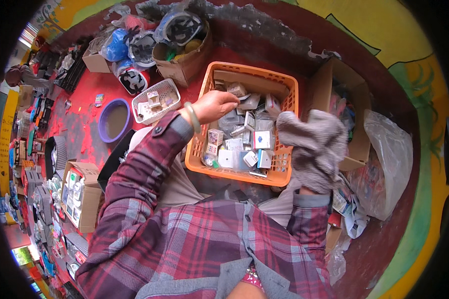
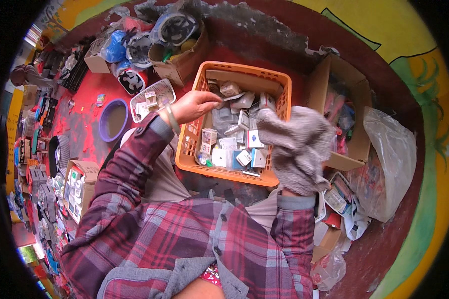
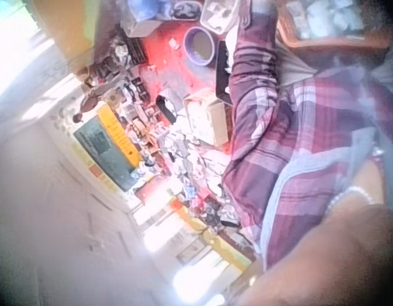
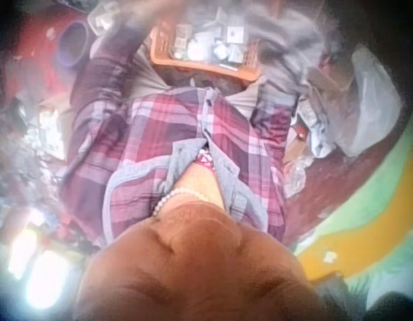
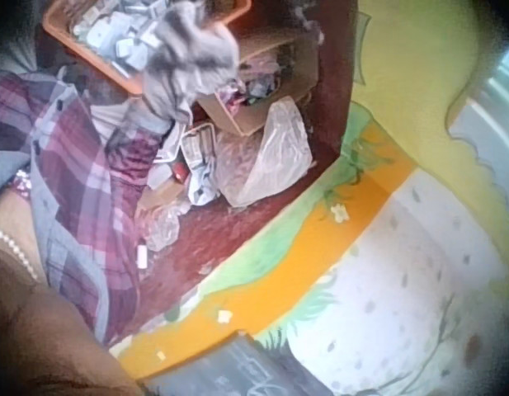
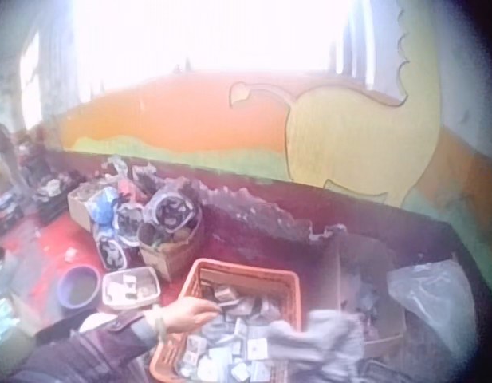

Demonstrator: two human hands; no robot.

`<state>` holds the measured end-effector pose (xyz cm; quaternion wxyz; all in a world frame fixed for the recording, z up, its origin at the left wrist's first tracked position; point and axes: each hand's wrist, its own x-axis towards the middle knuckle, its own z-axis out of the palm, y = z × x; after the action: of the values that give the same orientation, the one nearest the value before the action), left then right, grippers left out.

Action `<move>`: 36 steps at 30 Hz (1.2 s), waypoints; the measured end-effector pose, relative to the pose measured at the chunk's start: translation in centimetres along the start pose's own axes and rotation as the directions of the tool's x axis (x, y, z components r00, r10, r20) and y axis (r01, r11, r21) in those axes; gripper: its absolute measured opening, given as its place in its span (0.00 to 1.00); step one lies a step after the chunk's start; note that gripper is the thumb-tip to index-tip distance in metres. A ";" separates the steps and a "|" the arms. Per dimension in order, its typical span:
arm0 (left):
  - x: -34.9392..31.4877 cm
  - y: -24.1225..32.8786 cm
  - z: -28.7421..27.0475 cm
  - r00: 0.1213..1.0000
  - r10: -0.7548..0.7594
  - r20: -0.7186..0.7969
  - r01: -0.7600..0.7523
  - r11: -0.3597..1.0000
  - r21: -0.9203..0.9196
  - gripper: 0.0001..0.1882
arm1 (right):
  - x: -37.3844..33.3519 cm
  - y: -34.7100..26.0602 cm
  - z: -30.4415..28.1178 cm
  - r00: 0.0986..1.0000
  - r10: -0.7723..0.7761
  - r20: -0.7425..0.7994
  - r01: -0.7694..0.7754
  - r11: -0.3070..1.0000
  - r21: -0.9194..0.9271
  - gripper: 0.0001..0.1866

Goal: The person picks up various packaged electronic components and hardware from an orange basket, wipes some of them with a cloth, and places them into different containers and boxes on the floor.

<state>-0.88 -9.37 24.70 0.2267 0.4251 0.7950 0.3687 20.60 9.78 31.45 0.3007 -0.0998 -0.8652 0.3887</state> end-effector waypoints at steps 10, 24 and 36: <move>8.8 -17.4 13.4 0.885 -0.409 0.224 0.272 0.842 0.466 0.15 | 3.4 3.0 0.1 0.998 -0.055 -0.031 0.032 0.863 -0.504 0.23; 9.0 -24.6 25.7 0.842 -0.533 0.085 0.430 0.757 0.492 0.15 | 5.0 4.2 -1.0 0.979 0.049 0.199 0.130 0.601 -0.789 0.24; 6.6 -14.1 15.3 0.884 -0.063 0.464 0.461 -0.056 -0.886 0.26 | 2.8 3.0 -1.8 0.993 0.098 0.062 -0.040 0.793 -0.608 0.23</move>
<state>-1.29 -2.97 3.83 0.6348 0.0245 0.3267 0.6998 19.21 14.08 31.40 0.1994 -0.2047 -0.9524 0.1063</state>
